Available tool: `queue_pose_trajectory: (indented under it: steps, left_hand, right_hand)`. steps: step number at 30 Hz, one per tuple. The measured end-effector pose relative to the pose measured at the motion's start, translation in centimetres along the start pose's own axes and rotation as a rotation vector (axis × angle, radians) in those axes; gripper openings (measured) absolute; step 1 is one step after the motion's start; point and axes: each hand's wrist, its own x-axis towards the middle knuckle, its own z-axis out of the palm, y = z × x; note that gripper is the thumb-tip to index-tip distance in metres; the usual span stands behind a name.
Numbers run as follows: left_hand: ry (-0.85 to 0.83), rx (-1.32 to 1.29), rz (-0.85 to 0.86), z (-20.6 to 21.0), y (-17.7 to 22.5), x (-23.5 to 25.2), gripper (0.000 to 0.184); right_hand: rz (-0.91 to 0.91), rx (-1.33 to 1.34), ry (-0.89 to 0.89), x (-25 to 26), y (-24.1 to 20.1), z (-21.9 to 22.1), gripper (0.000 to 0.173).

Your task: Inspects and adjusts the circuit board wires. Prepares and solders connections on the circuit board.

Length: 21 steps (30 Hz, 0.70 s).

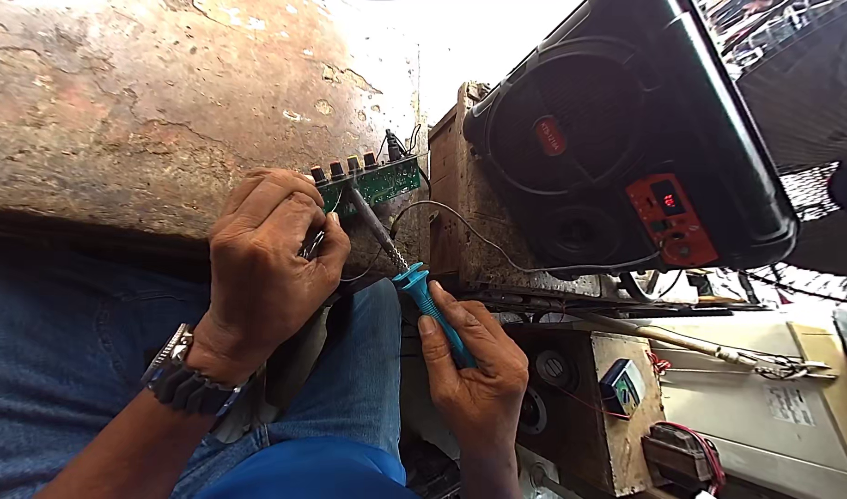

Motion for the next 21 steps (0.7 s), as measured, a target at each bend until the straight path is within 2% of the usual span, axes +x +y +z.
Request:
queue_pose_trajectory:
  steps: [21]
  left_hand:
    - [0.006, 0.002, -0.008, 0.02, 0.13, 0.17, 0.018]
  right_hand:
    - [0.004, 0.013, -0.006, 0.03, 0.28, -0.01, 0.025]
